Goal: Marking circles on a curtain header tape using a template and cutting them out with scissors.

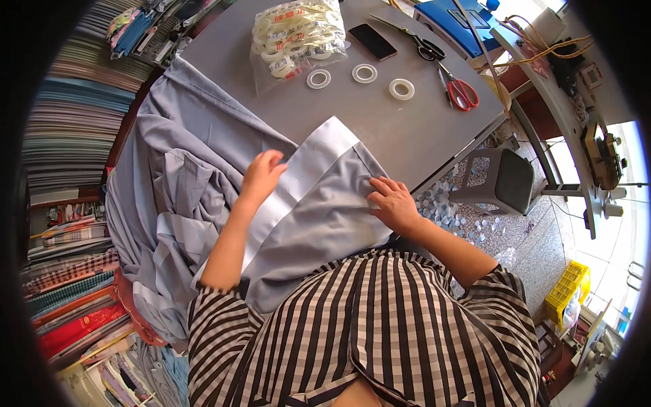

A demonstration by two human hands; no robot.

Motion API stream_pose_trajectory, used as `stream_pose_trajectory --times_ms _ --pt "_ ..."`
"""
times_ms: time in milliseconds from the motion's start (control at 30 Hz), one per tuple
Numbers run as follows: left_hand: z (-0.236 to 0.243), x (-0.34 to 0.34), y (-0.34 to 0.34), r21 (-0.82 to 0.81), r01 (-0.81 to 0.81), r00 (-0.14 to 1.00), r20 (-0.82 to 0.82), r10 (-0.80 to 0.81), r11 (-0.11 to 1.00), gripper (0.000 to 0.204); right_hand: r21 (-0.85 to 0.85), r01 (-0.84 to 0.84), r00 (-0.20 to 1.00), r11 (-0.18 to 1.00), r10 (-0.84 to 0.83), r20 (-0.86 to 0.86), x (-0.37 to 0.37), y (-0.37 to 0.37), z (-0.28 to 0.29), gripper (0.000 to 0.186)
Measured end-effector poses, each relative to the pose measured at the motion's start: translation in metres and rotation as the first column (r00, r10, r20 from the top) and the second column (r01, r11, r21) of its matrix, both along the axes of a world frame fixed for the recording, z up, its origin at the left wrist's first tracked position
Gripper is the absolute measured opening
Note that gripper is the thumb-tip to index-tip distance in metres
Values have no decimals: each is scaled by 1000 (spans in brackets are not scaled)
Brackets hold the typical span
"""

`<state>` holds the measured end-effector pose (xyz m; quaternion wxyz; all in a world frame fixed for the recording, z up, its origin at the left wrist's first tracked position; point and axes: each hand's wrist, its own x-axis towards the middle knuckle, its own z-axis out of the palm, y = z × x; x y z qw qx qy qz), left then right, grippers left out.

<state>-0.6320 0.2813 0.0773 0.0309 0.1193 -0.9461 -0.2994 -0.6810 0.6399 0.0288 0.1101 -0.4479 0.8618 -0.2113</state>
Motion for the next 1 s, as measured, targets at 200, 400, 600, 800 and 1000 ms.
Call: stream_pose_trajectory --times_ms 200,400,600,800,1000 --pt "-61 -62 13 191 -154 930 359 77 969 42 -25 44 989 999 -40 139 -6 -10 8 43" --pt "25 -42 59 661 -160 938 334 -96 733 30 -372 263 957 890 -191 220 -15 -49 48 72" --pt "89 12 83 741 14 999 9 -30 671 19 -547 334 707 767 181 684 1 -81 93 55" --pt "119 48 91 447 57 919 -373 129 893 21 -517 273 722 811 183 668 23 -90 119 31" --pt "114 64 85 466 63 919 -372 131 882 22 -524 268 700 809 210 682 37 -90 126 24"
